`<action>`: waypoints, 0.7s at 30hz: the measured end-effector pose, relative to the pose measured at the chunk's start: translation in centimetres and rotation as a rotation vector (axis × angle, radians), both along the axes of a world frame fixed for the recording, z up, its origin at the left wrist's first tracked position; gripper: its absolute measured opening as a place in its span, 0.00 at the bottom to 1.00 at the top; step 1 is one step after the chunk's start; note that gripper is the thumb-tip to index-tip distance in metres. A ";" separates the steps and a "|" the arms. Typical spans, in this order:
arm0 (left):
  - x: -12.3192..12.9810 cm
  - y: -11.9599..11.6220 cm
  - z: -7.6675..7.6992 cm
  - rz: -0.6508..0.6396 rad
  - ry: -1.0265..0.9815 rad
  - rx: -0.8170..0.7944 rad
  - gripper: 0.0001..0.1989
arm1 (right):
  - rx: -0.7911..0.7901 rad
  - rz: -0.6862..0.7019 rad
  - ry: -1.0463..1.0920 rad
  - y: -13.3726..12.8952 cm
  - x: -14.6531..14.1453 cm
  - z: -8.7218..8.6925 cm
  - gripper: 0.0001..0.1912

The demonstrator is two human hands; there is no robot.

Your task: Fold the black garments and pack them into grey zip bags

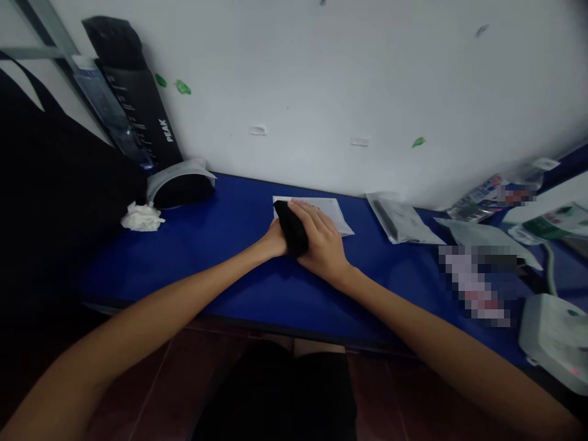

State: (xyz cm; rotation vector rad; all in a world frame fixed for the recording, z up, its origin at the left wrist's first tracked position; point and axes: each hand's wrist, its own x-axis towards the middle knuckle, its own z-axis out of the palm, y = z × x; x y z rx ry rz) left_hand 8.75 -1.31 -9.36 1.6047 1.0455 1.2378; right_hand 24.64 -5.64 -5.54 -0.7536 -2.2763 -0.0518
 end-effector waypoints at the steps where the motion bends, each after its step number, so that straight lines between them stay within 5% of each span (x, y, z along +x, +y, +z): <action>1: 0.0 0.0 0.1 0.007 0.012 -0.012 0.14 | 0.007 0.001 0.001 0.3 0.1 -0.1 0.52; 4: 0.0 -0.4 0.6 0.012 0.064 -0.010 0.15 | -0.011 0.094 -0.012 1.1 0.9 0.3 0.53; 9: -1.2 -1.7 2.1 -0.054 0.331 0.218 0.14 | -0.131 0.263 -0.064 1.6 3.5 2.2 0.57; 14: -2.9 -1.8 3.1 0.057 0.572 0.303 0.08 | 0.020 0.280 -0.053 0.5 4.6 2.9 0.48; 21: -4.2 0.1 3.1 -0.046 0.483 0.505 0.26 | 0.115 0.405 -0.149 -0.7 3.8 2.0 0.34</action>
